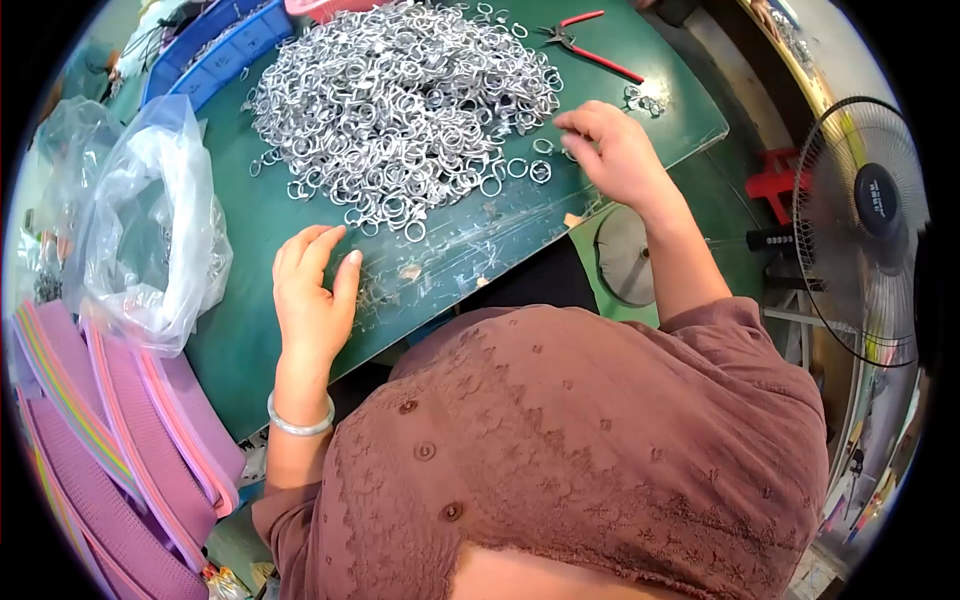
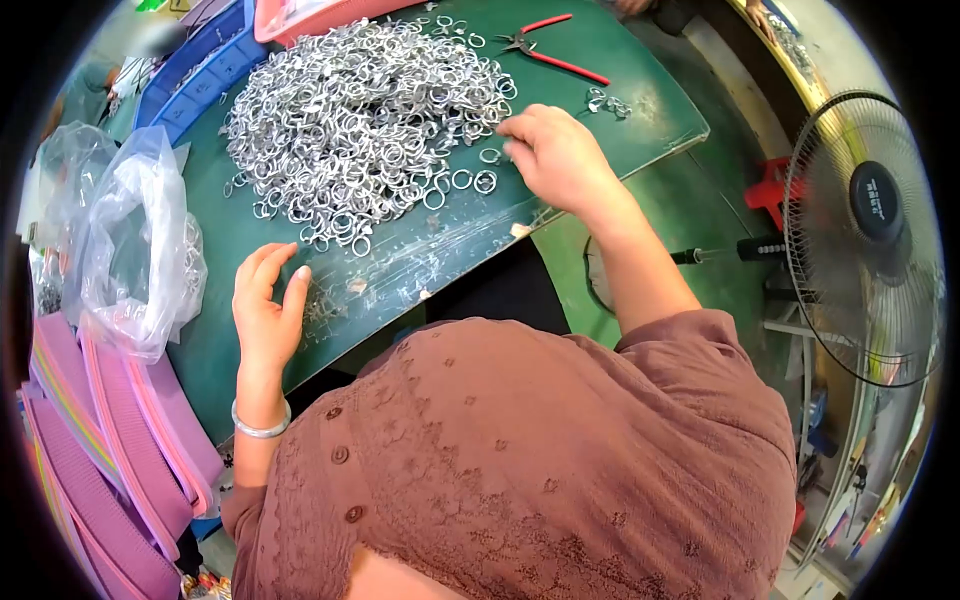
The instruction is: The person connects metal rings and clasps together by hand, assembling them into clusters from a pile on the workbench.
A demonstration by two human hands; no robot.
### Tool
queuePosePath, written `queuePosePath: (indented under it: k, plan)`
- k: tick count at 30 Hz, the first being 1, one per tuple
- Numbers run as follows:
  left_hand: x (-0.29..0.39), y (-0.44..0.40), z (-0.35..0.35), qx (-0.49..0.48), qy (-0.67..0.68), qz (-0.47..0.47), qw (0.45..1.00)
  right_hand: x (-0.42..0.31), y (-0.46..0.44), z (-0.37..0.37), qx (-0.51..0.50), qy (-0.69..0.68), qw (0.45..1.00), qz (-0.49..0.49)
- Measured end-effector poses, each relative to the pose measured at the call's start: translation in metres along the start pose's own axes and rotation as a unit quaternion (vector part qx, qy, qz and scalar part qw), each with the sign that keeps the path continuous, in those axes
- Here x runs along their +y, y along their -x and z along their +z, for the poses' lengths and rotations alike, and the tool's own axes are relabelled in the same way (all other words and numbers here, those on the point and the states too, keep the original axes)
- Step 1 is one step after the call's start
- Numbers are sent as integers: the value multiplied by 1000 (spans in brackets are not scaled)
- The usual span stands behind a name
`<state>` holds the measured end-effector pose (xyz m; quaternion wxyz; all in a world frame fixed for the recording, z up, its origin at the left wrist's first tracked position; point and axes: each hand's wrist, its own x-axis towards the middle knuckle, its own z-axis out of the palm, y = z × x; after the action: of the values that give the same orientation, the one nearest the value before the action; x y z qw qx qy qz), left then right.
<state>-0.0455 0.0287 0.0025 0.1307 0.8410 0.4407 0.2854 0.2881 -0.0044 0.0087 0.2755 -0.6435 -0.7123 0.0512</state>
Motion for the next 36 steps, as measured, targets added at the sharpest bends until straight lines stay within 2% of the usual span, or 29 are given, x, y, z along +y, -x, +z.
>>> queuePosePath:
  k: [1,5,8,11,14,16,19,23,25,28,35,36]
  plan:
    - [2,-1,1,-5,8,0,1000,3,3,-3,-36,37,998,19]
    - [11,-5,7,-13,32,2,999,14,10,3,-44,-2,999,26]
    - [16,-8,10,-18,50,9,999,12,9,4,-12,-52,999,8]
    - [23,-12,13,0,77,19,997,-5,8,10,9,-242,969,41]
    - [30,-16,19,-8,144,19,989,-30,7,25,10,-423,903,68]
    - [37,-21,24,-40,251,-12,967,-42,8,45,24,-494,867,59]
    - [48,-23,29,-81,381,-115,914,-66,9,61,43,-490,870,24]
    - [48,-23,34,-94,420,-145,891,-82,8,65,63,-441,895,-38]
    - [47,-23,37,-75,423,-142,892,-83,7,66,84,-401,909,-83]
    - [47,-23,38,-54,406,-116,905,-86,7,64,92,-357,924,-99]
    - [44,-23,41,-22,395,-81,915,-76,6,64,34,-408,907,-99]
    - [44,-22,42,-28,411,-99,906,-75,7,64,23,-414,906,-88]
